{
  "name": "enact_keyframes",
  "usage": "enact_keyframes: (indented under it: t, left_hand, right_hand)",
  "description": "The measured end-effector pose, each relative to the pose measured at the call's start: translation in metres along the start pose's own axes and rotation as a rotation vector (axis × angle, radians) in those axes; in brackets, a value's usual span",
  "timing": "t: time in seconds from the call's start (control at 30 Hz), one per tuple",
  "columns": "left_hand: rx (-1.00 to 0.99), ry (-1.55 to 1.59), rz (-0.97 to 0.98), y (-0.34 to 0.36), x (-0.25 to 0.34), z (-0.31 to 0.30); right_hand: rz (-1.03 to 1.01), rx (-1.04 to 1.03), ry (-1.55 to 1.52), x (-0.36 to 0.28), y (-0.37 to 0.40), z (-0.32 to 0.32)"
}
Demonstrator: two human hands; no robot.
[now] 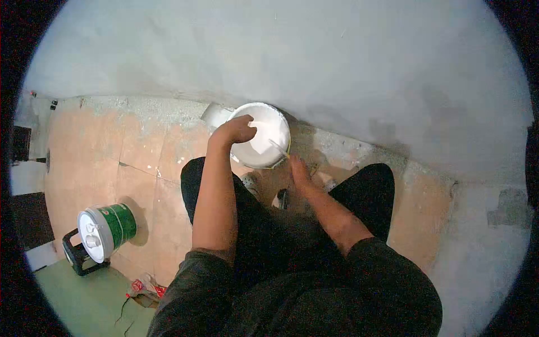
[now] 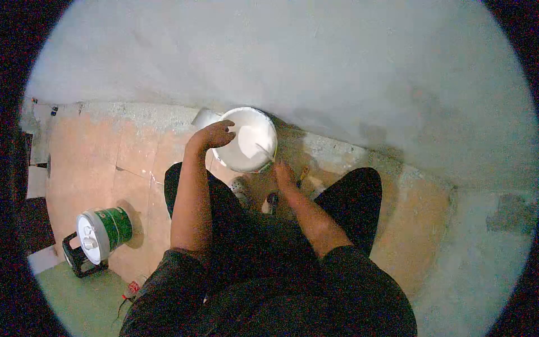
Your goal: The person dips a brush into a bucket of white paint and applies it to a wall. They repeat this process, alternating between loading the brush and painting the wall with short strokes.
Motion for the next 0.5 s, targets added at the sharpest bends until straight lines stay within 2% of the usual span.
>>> enact_keyframes:
  t: [0.07, 0.1, 0.17, 0.2, 0.27, 0.3, 0.37, 0.4, 0.47, 0.5]
  left_hand:
    - [-0.001, 0.012, -0.004, 0.007, 0.009, -0.004]
    - [0.008, 0.006, -0.001, 0.006, 0.008, -0.004]
    - [0.024, 0.014, -0.01, 0.006, 0.003, -0.001]
    - [0.022, 0.015, -0.011, 0.003, 0.002, 0.0]
    - [0.004, -0.051, 0.039, -0.002, -0.001, 0.001]
    - [0.004, -0.051, 0.039, -0.003, -0.002, 0.001]
    - [0.007, -0.034, 0.039, -0.005, -0.005, 0.002]
    - [0.007, -0.034, 0.039, -0.006, -0.006, 0.003]
    - [0.019, -0.035, 0.021, -0.006, -0.007, 0.004]
    - [0.011, -0.038, 0.042, -0.005, -0.006, 0.004]
  right_hand:
    - [0.355, -0.207, 0.324, 0.037, -0.025, 0.019]
    - [0.353, -0.208, 0.324, 0.054, -0.03, 0.029]
    - [-0.229, 0.092, 0.545, 0.033, -0.019, 0.021]
    - [-0.228, 0.09, 0.545, 0.036, -0.013, 0.015]
    - [-0.722, 0.403, 0.188, -0.043, 0.03, -0.042]
    - [-0.722, 0.403, 0.189, -0.059, 0.03, -0.052]
    - [-0.172, 0.032, 0.683, -0.071, 0.007, -0.054]
    - [-0.172, 0.032, 0.683, -0.083, 0.004, -0.061]
    - [0.063, -0.195, 0.707, -0.089, 0.0, -0.063]
    - [0.064, -0.195, 0.707, -0.093, 0.005, -0.067]
Point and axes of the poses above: each hand's wrist, its own y-axis away from the middle knuckle, its own z-axis out of the palm, x = y × z, the point moved 3 cm from there along -y, towards the middle knuckle, and after that the axes turned 10 degrees about z, right-handed, at the moved point
